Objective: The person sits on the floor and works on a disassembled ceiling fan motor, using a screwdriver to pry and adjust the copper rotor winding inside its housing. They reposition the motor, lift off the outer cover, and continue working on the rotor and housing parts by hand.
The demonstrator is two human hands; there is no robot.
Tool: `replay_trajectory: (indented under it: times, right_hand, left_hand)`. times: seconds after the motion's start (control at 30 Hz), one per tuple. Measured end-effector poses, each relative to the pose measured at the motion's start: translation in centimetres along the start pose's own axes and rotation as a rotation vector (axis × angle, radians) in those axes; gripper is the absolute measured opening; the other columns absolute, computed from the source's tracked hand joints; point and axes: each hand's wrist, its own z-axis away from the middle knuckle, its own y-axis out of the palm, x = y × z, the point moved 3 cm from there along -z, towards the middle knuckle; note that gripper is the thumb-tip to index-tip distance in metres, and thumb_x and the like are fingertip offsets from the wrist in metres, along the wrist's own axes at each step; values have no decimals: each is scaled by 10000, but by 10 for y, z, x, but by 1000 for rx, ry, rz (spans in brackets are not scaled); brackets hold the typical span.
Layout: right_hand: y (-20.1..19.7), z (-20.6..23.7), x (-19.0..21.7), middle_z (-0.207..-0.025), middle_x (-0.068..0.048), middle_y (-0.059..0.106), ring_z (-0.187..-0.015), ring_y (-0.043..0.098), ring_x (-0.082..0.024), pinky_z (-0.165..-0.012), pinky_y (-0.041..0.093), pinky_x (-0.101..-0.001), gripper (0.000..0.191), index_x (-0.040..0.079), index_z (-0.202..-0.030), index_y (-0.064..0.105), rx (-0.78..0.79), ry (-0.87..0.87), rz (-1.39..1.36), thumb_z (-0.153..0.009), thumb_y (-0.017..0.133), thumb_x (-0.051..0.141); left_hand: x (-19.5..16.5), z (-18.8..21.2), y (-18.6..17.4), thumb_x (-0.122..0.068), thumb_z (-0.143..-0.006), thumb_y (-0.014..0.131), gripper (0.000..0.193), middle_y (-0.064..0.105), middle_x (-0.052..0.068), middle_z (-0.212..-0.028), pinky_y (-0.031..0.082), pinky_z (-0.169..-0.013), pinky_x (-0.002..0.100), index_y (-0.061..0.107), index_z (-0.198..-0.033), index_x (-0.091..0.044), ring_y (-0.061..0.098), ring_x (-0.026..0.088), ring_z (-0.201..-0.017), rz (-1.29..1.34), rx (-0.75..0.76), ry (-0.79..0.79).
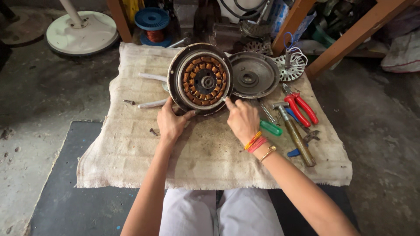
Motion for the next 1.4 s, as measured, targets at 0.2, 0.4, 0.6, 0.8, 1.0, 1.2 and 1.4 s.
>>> replay_trajectory:
  times: [0.2, 0.4, 0.6, 0.8, 1.0, 1.2, 1.4]
  right_hand:
    - [3, 4, 2, -772, -54, 577, -695, 584, -212, -590, 460, -372, 436, 154, -1300, 723, -108, -85, 12, -889, 640, 34]
    - [10, 0, 4, -658, -39, 557, -556, 537, -196, -450, 409, -359, 343, 141, -1299, 725, -19, -61, 0, -981, 637, 45]
    - [-1, 3, 8, -727, -37, 576, -693, 598, -205, -552, 447, -365, 468, 141, -1258, 742, -177, -163, -18, -819, 618, 37]
    - [-2, 13, 20, -766, -53, 617, -736, 645, -229, -580, 508, -390, 480, 144, -1253, 752, -61, -200, 0, -798, 652, 28]
    - [-12, 19, 0, -738, -70, 615, -628, 617, -292, -570, 503, -438, 430, 226, -1170, 801, -171, 12, -97, -783, 697, 70]
    - [-23, 3, -5, -771, -60, 606, -674, 616, -278, -612, 511, -427, 397, 224, -1151, 808, -276, -42, -220, -817, 672, 56]
    - [-23, -3, 6, -763, -64, 588, -713, 613, -295, -623, 506, -443, 380, 191, -1149, 800, -208, -72, -150, -805, 694, 69]
  left_hand:
    - [0, -1, -1, -297, -637, 951, 754, 765, 162, -1020, 557, -810, 453, 632, -1296, -117, 730, 364, -945, 10, -40, 85]
    - [1, -1, -1, -294, -651, 947, 734, 773, 154, -1007, 559, -819, 448, 641, -1297, -128, 735, 350, -951, 8, -15, 52]
    - [3, -2, -2, -300, -655, 940, 718, 778, 148, -999, 565, -816, 436, 639, -1282, -125, 746, 329, -951, 39, -17, 55]
    - [4, -3, -1, -307, -651, 947, 701, 777, 158, -1002, 563, -823, 439, 650, -1252, -102, 742, 341, -958, 26, -25, 76]
    - [5, -3, -4, -291, -636, 938, 697, 769, 171, -970, 566, -812, 442, 658, -1243, -94, 747, 345, -916, 31, -14, 47]
    - [5, -2, -2, -296, -641, 947, 702, 770, 175, -972, 558, -807, 451, 656, -1247, -93, 740, 352, -916, 17, -17, 65]
    - [5, -1, -3, -287, -644, 932, 718, 771, 168, -966, 560, -803, 447, 647, -1279, -109, 741, 346, -916, 17, -22, 44]
